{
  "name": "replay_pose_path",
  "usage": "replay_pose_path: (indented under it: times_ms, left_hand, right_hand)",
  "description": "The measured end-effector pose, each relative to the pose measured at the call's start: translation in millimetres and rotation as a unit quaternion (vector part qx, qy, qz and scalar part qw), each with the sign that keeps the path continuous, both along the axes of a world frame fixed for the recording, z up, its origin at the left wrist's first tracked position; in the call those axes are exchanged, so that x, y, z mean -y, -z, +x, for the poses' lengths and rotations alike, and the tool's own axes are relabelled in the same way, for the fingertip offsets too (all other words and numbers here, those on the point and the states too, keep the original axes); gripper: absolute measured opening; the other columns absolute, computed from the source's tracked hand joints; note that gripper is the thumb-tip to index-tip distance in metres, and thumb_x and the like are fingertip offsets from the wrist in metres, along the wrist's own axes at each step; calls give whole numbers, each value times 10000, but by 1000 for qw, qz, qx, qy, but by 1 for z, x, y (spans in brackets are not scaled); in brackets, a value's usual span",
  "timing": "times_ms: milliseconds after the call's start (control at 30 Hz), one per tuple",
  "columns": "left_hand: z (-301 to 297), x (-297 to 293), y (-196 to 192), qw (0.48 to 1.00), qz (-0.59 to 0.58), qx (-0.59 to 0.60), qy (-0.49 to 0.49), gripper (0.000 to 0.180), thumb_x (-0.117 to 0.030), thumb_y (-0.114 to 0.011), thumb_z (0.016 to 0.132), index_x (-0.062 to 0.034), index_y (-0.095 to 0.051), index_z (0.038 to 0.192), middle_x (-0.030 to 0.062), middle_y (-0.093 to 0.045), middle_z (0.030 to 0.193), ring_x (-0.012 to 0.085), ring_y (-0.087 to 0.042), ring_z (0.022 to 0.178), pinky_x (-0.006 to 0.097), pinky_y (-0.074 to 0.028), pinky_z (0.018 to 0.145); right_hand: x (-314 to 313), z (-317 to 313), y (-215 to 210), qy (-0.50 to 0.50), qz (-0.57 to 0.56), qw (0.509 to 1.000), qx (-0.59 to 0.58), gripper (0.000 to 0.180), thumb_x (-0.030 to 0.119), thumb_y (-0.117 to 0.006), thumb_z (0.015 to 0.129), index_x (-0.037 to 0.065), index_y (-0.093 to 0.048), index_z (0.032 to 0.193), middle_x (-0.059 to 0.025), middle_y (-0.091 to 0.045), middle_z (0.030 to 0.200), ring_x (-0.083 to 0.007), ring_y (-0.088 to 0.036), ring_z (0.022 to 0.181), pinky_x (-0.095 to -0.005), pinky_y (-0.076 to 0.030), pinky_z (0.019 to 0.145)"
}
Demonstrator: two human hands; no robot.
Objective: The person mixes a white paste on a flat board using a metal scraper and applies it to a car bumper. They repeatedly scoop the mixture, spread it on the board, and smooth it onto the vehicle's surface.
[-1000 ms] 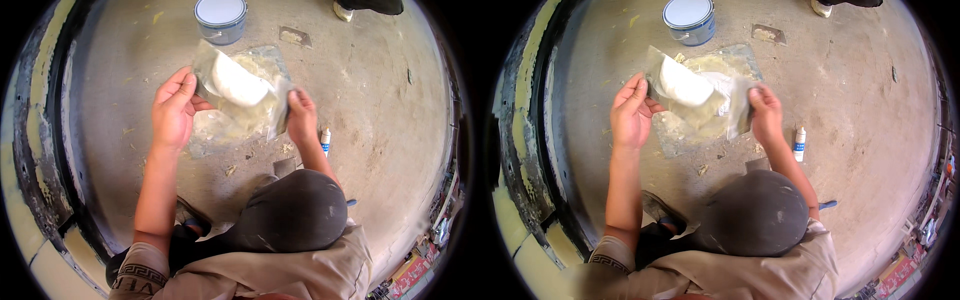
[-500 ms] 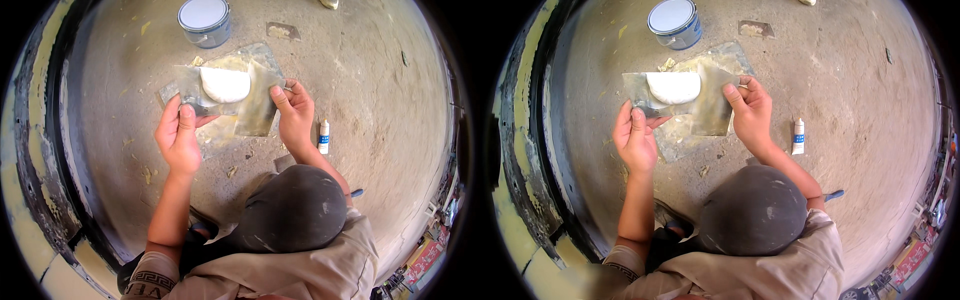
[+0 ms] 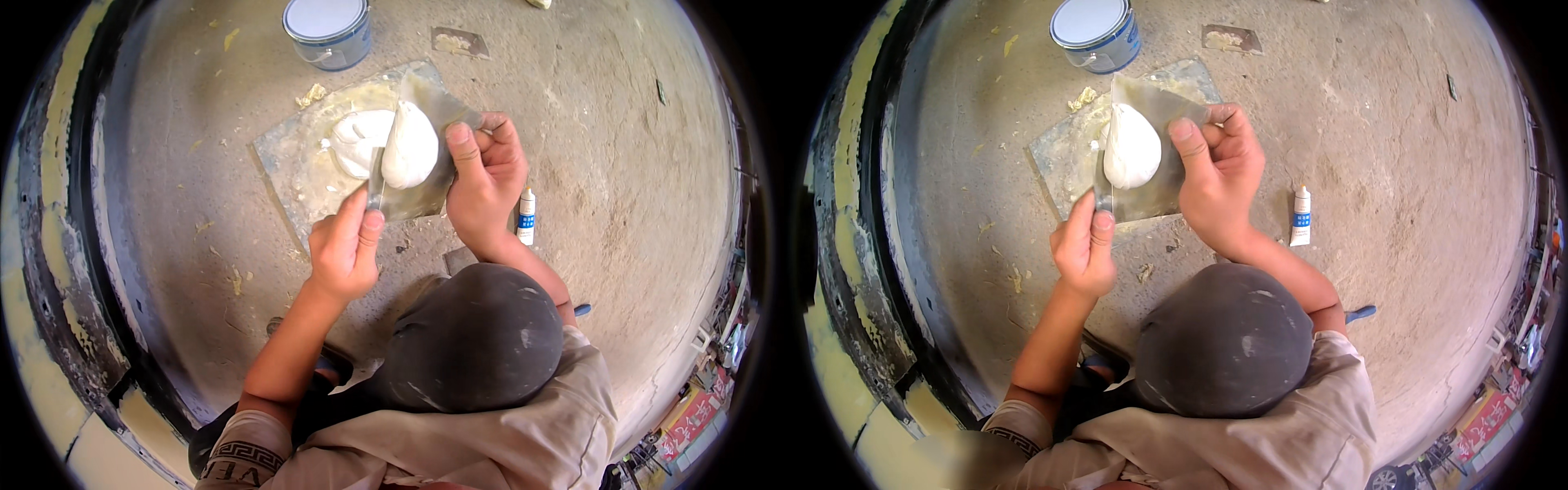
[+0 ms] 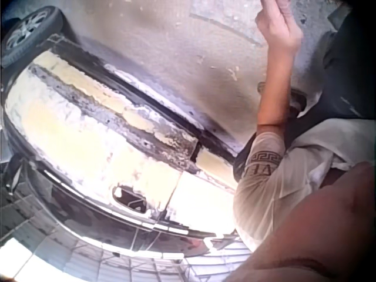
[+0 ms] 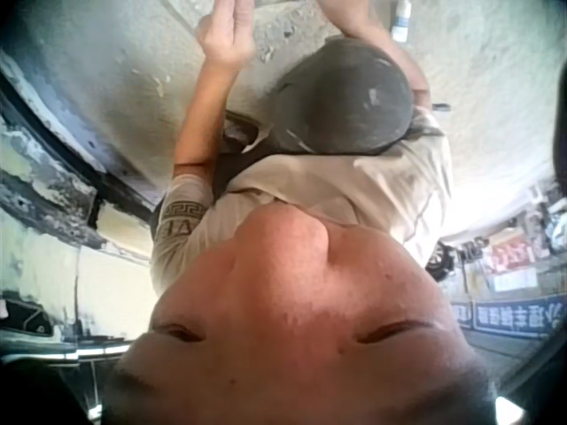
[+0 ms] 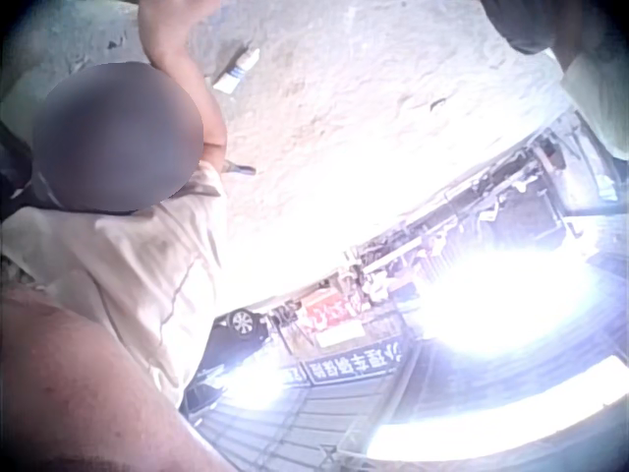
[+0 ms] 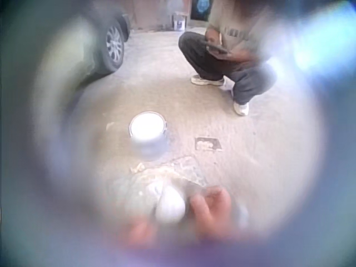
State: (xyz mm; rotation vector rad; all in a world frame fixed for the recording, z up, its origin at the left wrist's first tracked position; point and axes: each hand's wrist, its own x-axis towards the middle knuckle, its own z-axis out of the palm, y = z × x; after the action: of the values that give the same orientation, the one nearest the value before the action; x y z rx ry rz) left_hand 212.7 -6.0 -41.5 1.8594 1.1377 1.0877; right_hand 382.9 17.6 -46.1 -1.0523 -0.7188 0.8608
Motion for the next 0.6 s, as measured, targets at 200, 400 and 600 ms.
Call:
replay_pose_path:
  times_ms: [200,400,600]
  left_hand:
    - [-10,8,17,998,-54,24,20,324,-142,-535,978,124,-553,1162,118,-648,831,147,-622,676,302,-551,611]
    - [-23,-5,18,901,-309,304,-19,210,-128,-451,994,31,-510,1118,129,-631,1033,224,-674,900,398,-624,675]
    - [-17,-19,-4,854,-354,381,-23,297,-258,-401,1027,5,-479,1142,113,-631,1052,222,-675,918,391,-608,734]
  right_hand:
    - [-18,24,-12,10,83,989,-120,99,72,-558,966,21,-529,1046,-42,-650,927,-70,-581,854,-216,-449,772]
    - [-22,59,-4,46,53,991,-113,238,114,-525,988,33,-508,1211,-48,-631,1034,-113,-577,939,-286,-458,847]
    - [-10,45,-4,-5,24,999,-32,361,105,-517,991,-26,-504,1327,-91,-629,1156,-156,-581,1022,-318,-452,928]
